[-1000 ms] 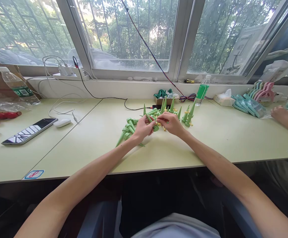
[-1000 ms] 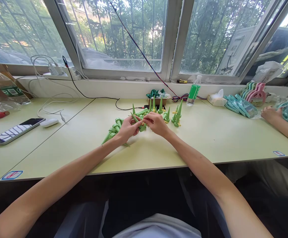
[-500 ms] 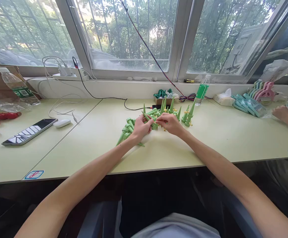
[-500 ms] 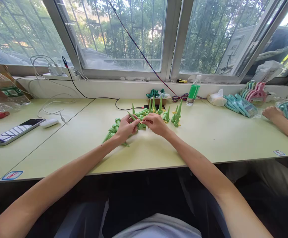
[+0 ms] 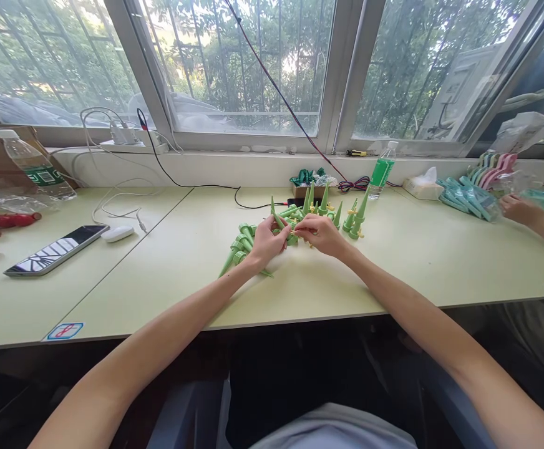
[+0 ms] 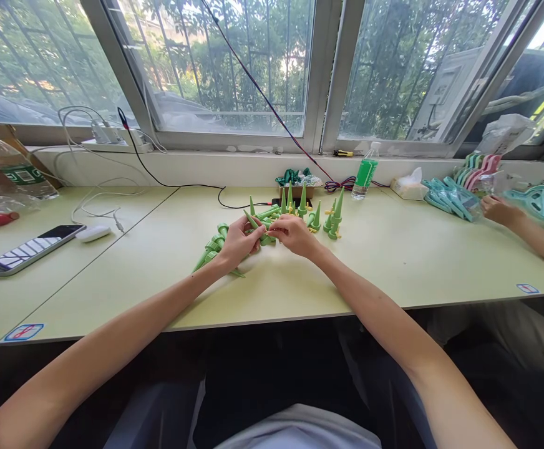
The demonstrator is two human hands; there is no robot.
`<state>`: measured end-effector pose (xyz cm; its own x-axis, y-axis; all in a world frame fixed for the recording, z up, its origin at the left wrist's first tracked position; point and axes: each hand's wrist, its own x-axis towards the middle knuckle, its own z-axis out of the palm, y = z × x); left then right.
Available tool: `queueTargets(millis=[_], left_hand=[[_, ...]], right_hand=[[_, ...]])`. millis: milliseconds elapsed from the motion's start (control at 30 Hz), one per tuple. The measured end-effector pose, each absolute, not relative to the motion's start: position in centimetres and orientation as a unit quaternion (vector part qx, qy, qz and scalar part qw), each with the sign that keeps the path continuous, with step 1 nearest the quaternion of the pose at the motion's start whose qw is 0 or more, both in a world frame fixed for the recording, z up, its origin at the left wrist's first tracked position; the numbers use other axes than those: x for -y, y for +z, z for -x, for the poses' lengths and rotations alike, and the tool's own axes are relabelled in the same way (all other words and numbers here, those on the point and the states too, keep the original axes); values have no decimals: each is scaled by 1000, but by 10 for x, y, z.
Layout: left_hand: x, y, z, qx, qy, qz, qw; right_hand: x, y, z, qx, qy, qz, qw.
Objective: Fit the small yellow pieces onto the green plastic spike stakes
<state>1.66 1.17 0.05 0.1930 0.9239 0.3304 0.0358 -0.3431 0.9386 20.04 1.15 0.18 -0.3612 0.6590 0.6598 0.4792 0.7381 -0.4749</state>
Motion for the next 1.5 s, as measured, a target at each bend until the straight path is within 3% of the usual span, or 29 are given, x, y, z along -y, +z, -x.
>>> queueTargets(millis=[400,1033,1500], left_hand=[[-5,2,-15,-360,477,-763,247],[-5,5,-18,-376,499,-753,207],[-2,3,-17,-304,486,-776,264]], right_hand=[[-13,-1,-200,835,81,350,418],[-11,-1,-196,832,90,382,391],[-10,0,-198,815,102,409,398]])
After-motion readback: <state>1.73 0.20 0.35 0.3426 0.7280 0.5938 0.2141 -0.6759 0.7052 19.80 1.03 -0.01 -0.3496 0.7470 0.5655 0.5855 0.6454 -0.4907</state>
